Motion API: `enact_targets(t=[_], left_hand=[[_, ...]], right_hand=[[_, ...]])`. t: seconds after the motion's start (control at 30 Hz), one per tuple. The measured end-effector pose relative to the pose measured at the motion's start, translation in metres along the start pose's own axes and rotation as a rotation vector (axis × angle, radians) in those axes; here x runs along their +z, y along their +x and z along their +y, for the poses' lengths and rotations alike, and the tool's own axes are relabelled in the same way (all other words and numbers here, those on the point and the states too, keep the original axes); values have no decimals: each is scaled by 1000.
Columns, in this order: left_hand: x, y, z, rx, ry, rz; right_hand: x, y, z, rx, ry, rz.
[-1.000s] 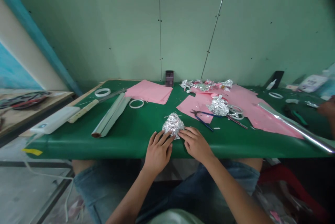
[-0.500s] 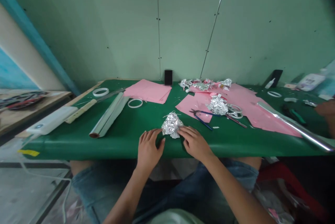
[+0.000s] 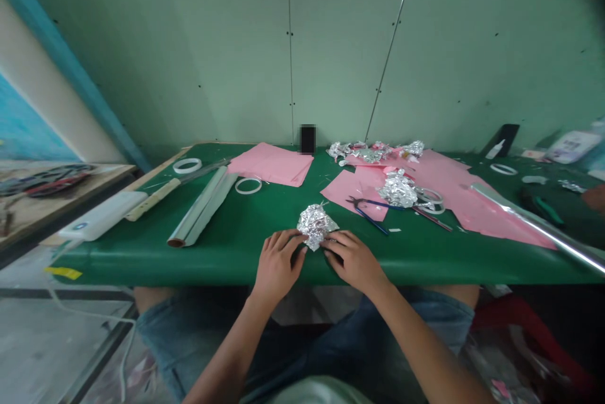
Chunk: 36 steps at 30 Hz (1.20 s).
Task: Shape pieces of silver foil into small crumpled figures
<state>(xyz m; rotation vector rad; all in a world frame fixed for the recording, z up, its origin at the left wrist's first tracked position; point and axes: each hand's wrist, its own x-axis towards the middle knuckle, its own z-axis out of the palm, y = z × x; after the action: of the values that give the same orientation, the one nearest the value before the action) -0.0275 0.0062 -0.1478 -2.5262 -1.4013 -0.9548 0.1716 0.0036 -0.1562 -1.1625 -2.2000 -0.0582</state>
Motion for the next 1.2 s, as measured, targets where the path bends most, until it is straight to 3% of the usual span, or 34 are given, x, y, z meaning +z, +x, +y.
enact_targets(t=[0.3,0.57,0.7,0.8,1.0,1.2], left_hand=[[7,-2,9,-18,98,-2],[2,-5,3,-15,145,12],[7,-6,11,-15,147,17],[10,-6,15,-10,109,17],[5,3,5,-5,81,41],[9,9,-2,39,96,-14]], right_hand=[[5,-4,-12,-100,-14,31],[-6,-6,4,-60,-8,36],[2,-6,-7,-37,-50,109],[12,-8,-14,-50,-24,94],[11,-7,-9,-7,-17,48],[6,9,-1,8,-55,55]])
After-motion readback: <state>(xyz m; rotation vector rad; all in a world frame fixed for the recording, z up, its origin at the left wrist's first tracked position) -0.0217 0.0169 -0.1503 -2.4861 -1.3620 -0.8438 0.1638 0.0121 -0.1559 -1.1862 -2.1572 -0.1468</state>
